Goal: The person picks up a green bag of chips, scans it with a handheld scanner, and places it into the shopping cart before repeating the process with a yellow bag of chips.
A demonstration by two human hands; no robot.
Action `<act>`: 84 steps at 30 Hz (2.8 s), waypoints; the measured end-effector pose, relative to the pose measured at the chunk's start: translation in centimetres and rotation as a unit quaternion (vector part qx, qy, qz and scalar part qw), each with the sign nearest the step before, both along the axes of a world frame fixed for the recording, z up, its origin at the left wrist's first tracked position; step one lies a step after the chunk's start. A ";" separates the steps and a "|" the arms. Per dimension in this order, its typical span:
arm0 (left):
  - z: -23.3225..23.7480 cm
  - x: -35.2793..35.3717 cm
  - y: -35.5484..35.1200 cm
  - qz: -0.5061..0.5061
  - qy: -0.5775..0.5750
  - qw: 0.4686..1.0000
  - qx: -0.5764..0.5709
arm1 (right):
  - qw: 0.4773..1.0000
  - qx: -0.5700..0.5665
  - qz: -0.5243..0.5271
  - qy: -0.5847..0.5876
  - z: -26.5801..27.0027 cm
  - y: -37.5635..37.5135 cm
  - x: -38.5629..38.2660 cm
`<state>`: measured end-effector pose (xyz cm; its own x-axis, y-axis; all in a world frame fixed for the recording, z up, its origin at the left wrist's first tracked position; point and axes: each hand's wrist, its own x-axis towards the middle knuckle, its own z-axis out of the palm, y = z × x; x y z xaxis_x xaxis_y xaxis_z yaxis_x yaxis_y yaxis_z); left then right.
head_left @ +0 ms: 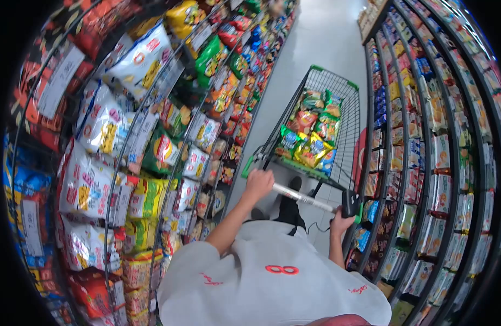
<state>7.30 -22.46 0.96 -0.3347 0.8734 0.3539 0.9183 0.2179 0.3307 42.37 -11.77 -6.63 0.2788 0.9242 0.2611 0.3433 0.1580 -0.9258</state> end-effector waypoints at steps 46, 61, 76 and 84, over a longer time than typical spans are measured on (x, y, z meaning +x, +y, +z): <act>5.9 -9.0 28.6 0.052 -0.079 0.948 -0.303 | 0.947 0.165 0.162 -0.221 7.8 27.4 -8.1; 4.4 -14.8 48.3 0.052 -0.041 0.992 -0.111 | 0.955 0.106 0.174 -0.214 8.7 50.6 -15.2; 11.4 -24.9 63.4 -0.075 -0.350 0.933 0.044 | 0.951 0.038 0.203 -0.231 8.4 67.1 -20.2; 55.6 -28.3 52.5 -0.378 -0.016 0.665 0.644 | 0.946 0.025 0.238 -0.217 10.6 71.5 -23.6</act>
<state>-21.02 30.01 56.58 0.0025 -0.2253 0.9743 0.5931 -0.7841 -0.1828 18.77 59.76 3.97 -0.3093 0.9014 0.3028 0.5685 0.4306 -0.7010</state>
